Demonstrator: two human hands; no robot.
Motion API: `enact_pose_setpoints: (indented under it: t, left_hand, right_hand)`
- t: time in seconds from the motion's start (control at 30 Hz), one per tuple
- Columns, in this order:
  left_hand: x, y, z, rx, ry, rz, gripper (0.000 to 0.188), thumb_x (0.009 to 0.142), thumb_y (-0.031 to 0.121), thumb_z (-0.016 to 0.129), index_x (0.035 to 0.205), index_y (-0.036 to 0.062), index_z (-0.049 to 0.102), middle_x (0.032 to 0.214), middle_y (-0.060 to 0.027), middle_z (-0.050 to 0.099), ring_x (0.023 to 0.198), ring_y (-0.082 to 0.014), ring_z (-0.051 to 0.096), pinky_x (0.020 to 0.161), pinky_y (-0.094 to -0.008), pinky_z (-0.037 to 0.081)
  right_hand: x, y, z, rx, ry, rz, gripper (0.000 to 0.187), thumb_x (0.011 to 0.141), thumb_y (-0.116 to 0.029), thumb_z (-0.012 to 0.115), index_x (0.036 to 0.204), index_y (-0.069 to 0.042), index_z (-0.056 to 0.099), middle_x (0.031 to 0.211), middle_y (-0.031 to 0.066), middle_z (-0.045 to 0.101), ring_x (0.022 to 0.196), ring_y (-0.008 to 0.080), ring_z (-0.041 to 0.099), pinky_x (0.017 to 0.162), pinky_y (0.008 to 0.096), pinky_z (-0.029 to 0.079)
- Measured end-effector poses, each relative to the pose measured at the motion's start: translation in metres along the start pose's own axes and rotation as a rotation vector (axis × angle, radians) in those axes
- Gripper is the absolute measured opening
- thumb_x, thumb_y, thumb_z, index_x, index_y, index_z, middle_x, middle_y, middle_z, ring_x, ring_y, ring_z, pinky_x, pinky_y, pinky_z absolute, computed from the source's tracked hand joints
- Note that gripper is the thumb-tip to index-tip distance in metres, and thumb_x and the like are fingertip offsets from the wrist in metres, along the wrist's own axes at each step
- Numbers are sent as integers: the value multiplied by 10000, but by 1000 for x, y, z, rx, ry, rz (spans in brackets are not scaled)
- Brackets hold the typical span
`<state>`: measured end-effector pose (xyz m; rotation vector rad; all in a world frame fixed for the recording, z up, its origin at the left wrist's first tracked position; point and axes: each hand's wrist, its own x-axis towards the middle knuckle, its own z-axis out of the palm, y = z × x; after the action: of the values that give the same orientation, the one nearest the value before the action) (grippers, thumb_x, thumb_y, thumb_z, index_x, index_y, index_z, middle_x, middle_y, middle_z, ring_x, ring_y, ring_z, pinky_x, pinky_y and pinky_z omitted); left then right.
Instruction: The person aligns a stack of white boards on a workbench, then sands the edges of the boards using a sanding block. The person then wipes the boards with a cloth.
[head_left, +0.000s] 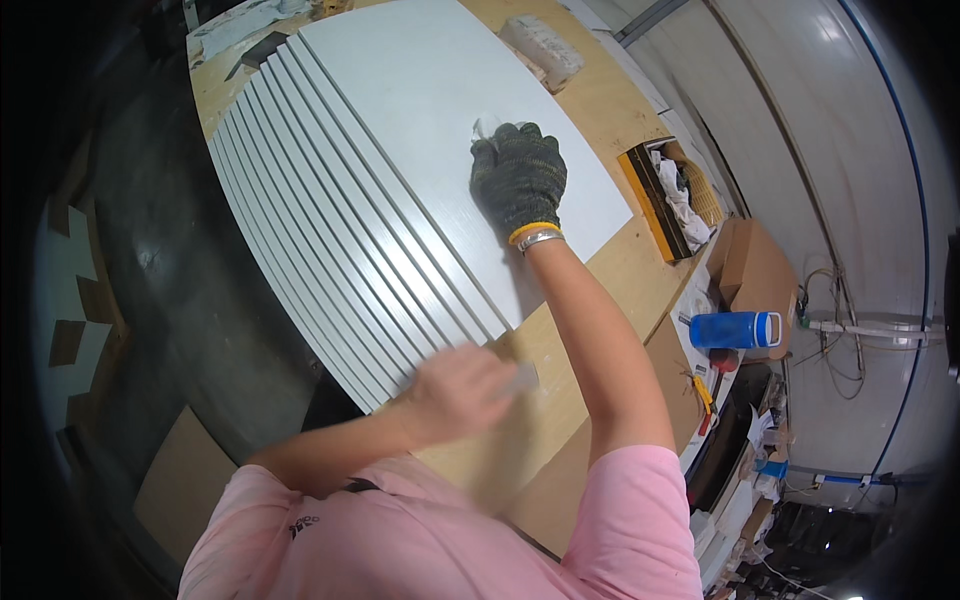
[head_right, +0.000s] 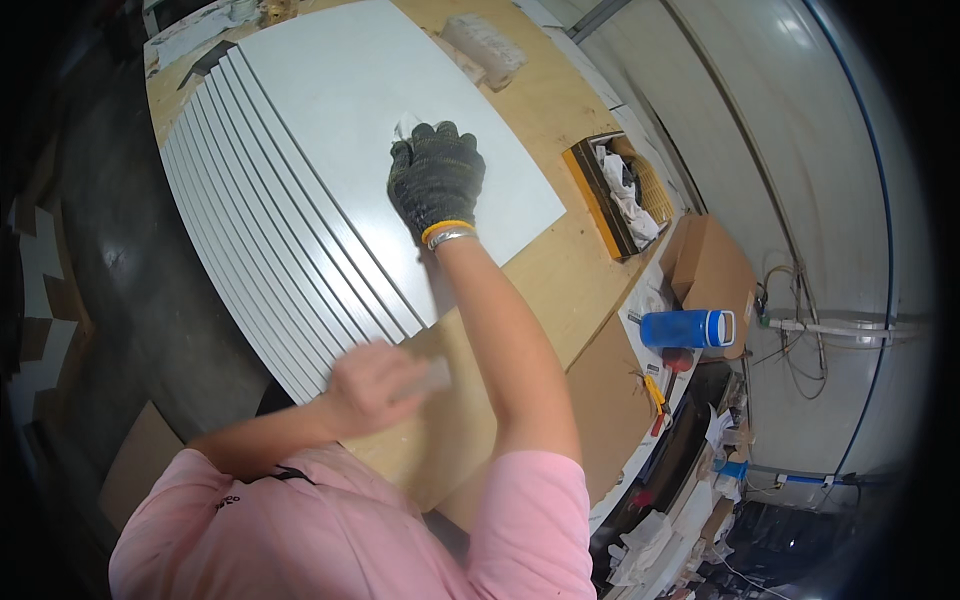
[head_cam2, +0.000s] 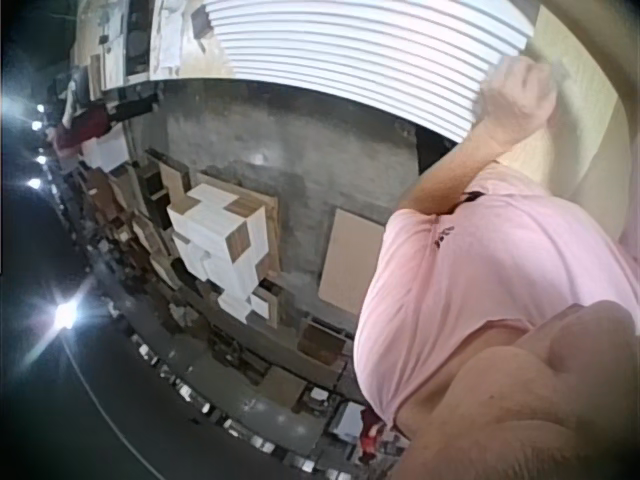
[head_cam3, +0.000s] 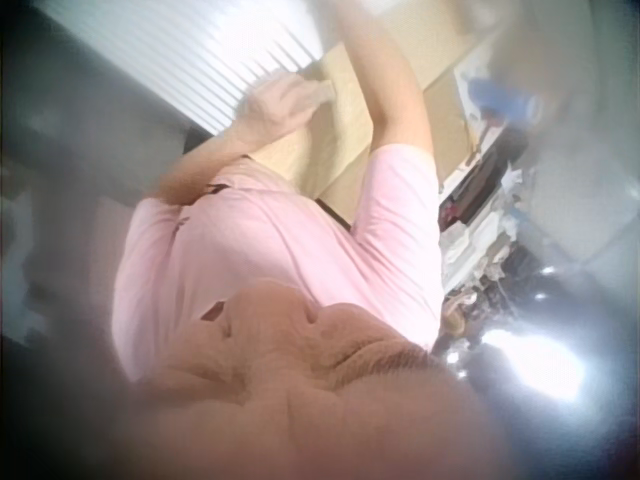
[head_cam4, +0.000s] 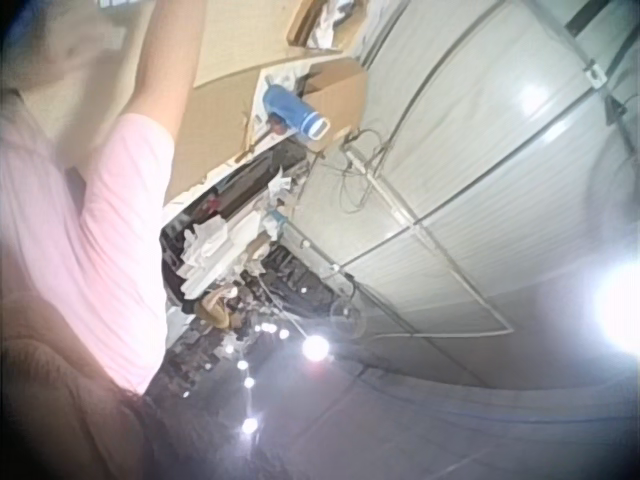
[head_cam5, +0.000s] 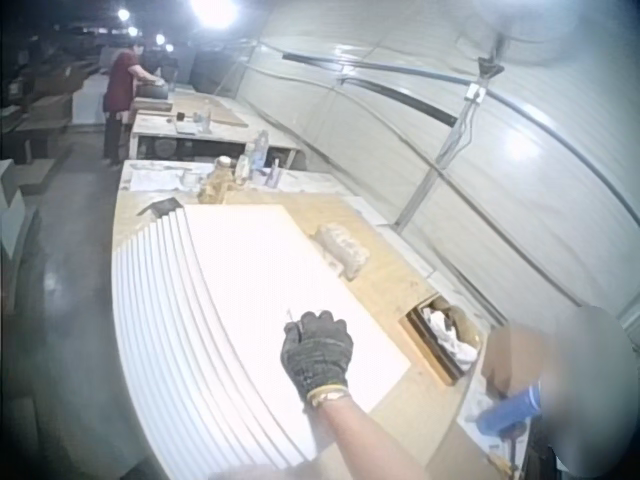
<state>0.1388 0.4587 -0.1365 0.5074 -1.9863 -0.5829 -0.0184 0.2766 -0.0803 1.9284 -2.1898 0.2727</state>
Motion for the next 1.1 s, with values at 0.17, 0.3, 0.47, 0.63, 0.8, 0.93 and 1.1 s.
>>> enact_pose_setpoints:
  t: [0.17,0.3,0.47,0.63,0.8,0.93,1.1]
  left_hand:
    - [29,-28,-19,207,18,-110,353,649,137,813,980,61,716,824,-89,641,686,-278,621,561,-380,495]
    - [1,14,6,13,-134,16,244,675,150,743,898,82,672,812,-43,582,713,-226,597,557,-372,479]
    - [29,-79,-46,158,180,-240,250,782,58,757,1026,37,712,894,-95,671,789,-252,648,678,-325,511]
    - [42,-147,-100,265,376,-617,213,837,83,740,1034,31,680,917,-79,634,811,-204,617,696,-326,502]
    - [-8,-65,-34,214,165,-323,374,694,112,793,1053,86,690,905,-105,625,816,-332,613,714,-430,506]
    - [-31,-6,-18,34,-61,-137,429,631,131,795,1047,78,703,876,-76,636,746,-277,618,598,-381,507]
    - [-5,-56,-52,214,81,-149,406,632,67,819,1017,50,692,876,-87,650,743,-279,632,600,-368,519]
  right_hand:
    - [-3,2,-1,-10,-27,6,310,952,-347,548,1072,-94,682,1090,128,654,1001,327,609,875,449,508]
    - [-1,-4,-5,-12,-22,3,312,947,-345,552,1061,-90,690,1083,133,657,999,334,608,869,454,506]
    - [-4,5,6,-1,17,-5,307,935,-339,564,1038,-84,700,1074,134,661,986,332,604,863,449,504]
    - [1,-4,-2,-4,-28,12,311,927,-335,576,1033,-72,702,1090,141,661,973,332,600,862,443,502]
    - [2,-1,4,14,60,-12,286,895,-312,632,979,-51,711,999,157,670,921,353,615,811,463,516]
    - [3,-5,4,21,90,-27,277,884,-316,652,952,-53,708,977,161,669,897,355,620,790,466,516]
    - [-2,-1,5,42,137,-53,253,876,-319,668,877,-66,686,940,162,663,856,358,621,746,472,510]
